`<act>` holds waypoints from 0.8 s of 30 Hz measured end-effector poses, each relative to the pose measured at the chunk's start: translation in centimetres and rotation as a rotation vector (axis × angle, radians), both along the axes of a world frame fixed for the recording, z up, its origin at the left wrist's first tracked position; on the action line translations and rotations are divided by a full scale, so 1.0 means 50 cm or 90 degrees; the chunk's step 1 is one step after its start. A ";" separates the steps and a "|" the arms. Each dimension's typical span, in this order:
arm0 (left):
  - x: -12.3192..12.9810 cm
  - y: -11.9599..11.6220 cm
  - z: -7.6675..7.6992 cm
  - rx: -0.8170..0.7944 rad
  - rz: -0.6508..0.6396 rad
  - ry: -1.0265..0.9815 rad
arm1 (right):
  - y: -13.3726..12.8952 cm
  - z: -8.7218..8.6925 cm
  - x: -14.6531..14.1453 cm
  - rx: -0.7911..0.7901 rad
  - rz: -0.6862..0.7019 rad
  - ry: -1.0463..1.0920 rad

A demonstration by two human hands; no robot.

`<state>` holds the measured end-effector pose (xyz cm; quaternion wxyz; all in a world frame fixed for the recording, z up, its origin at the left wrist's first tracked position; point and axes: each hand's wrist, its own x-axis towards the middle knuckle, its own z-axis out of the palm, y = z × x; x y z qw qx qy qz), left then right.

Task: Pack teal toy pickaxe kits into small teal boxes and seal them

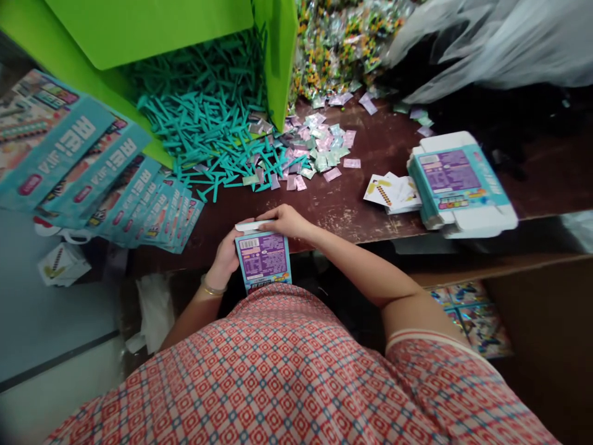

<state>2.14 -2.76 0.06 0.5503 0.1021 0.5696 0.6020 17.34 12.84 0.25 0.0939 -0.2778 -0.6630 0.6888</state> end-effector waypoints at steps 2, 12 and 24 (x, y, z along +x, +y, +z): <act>0.004 0.000 0.004 0.006 0.001 0.008 | -0.007 -0.005 0.000 0.066 0.003 0.014; 0.058 -0.037 0.003 0.115 0.085 0.188 | -0.038 0.006 0.059 0.291 0.078 0.064; 0.057 -0.059 -0.012 0.127 0.038 0.401 | -0.044 -0.024 0.088 0.157 0.077 0.084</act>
